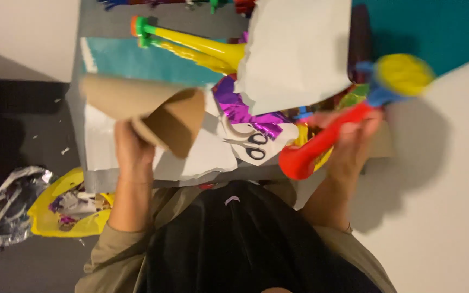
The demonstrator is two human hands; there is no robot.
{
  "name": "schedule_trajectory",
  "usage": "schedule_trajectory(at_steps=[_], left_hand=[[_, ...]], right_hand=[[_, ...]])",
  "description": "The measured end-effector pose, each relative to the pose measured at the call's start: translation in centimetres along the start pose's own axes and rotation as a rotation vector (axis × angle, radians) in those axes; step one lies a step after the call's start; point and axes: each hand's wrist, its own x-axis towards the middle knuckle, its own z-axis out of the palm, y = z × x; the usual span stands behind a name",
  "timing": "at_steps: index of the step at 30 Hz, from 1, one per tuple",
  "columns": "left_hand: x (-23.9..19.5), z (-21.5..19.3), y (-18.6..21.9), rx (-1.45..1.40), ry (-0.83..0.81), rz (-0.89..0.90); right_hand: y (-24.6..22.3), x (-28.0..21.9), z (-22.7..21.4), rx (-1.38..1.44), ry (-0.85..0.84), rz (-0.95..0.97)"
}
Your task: Assembling party horns by attaching metallic fringe to plastic tubes using tape and scissors.
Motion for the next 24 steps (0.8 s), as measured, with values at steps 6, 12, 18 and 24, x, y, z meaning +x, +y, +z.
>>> schedule_trajectory(at_steps=[6,12,18,24], left_hand=[[0.0,-4.7,0.5,0.028,-0.778,0.310],[-0.7,-4.8,0.4,-0.048,-0.781,0.152],[-3.5,-6.0,-0.4,-0.121,-0.720,0.010],[-5.2,-6.3,1.4,-0.197,-0.651,-0.068]], right_hand=[[-0.1,2.0,-5.9,-0.167,0.292,0.059],[4.9,4.7,-7.9,-0.083,-0.005,0.362],[7.3,14.0,-6.1,-0.345,-0.381,0.240],[13.0,21.1,-3.1,-0.788,-0.384,0.633]])
